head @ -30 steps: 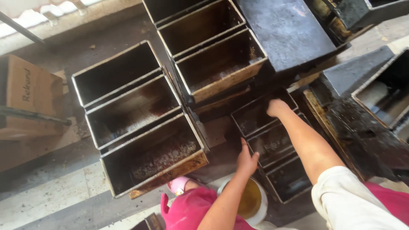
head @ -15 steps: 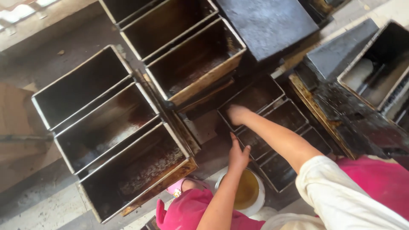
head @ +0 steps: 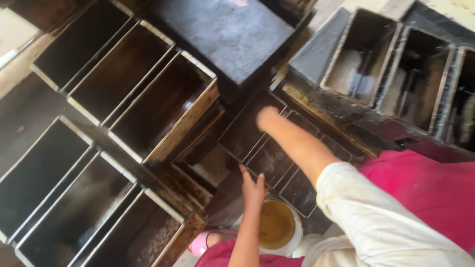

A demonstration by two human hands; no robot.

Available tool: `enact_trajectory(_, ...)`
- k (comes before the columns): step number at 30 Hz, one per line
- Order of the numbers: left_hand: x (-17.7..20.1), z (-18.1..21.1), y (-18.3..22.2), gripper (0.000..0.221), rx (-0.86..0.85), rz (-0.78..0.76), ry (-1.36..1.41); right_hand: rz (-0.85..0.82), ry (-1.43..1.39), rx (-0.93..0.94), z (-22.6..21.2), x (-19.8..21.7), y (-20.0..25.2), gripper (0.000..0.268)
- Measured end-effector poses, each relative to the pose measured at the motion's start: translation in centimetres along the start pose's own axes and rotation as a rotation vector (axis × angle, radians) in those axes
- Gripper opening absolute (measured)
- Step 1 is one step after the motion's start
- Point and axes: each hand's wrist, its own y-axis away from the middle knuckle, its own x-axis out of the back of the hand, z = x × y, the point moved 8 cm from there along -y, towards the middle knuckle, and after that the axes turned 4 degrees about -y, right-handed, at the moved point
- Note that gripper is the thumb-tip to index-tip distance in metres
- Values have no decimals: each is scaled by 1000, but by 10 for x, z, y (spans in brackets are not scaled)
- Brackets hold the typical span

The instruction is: Greasing rectangular bread pans with oil using a cloth.

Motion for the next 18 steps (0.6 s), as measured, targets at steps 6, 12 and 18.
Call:
enact_trajectory(6, 2, -3, -1, 93, 55, -22, -24, -11, -130, 165, -51, -1, 33, 29)
enact_trajectory(12, -3, 8, 0, 90, 59, -113, 139, -373, -349, 487, -130, -9, 83, 29)
enact_trajectory(18, -3, 15, 11, 86, 101, -117, 117, 61, -600, 514, -89, 36, 124, 22)
